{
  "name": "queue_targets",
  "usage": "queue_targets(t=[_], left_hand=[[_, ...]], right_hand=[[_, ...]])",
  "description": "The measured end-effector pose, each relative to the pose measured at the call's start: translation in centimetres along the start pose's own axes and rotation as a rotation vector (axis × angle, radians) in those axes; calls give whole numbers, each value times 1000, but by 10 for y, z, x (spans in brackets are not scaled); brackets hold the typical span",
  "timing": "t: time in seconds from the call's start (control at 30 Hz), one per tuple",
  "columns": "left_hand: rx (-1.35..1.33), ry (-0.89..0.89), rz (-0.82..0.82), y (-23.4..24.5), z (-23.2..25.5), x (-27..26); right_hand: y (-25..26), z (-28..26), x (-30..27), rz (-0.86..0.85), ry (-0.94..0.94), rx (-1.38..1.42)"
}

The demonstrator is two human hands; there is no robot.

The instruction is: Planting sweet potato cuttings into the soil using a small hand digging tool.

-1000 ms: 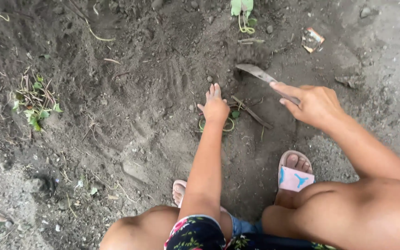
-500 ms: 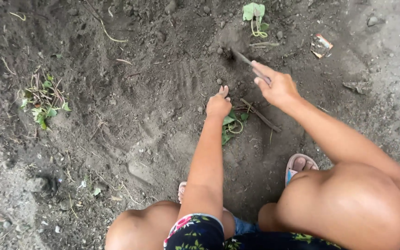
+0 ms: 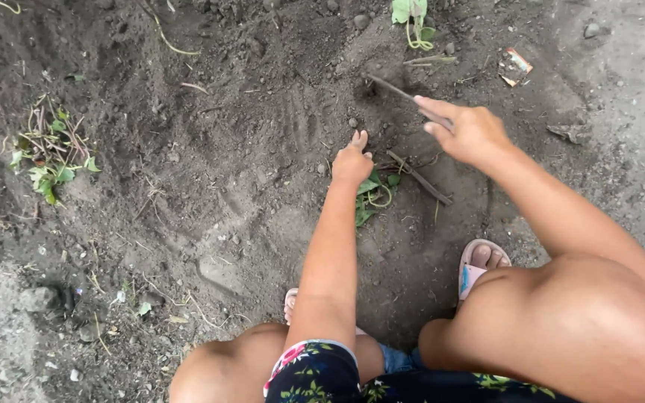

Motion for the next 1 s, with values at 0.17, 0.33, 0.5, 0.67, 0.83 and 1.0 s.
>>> queue_targets(t=[0.17, 0.33, 0.5, 0.67, 0.83, 1.0], left_hand=[[10, 7, -7, -1, -2, 9], [-34, -14, 1, -1, -7, 17], [-154, 185, -158, 15, 14, -2], [-80, 136, -129, 8, 9, 3], [-89, 203, -142, 17, 26, -15], [7, 146, -177, 6, 17, -9]], right_hand=[[27, 5, -30, -82, 56, -310], [10, 24, -19, -101, 37, -432], [39, 46, -35, -49, -22, -619], [20, 34, -25, -122, 42, -702], [39, 36, -29, -295, -76, -570], [50, 69, -47, 56, -104, -778]])
Point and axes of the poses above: each hand's wrist, its own x-axis towards the middle knuckle, its own y-axis out of the back of the hand, z = x × y, the point moved 5 cm from there along x, towards the middle knuckle, and after that the axes turned 13 degrees about -x, right-handed, at the moved point
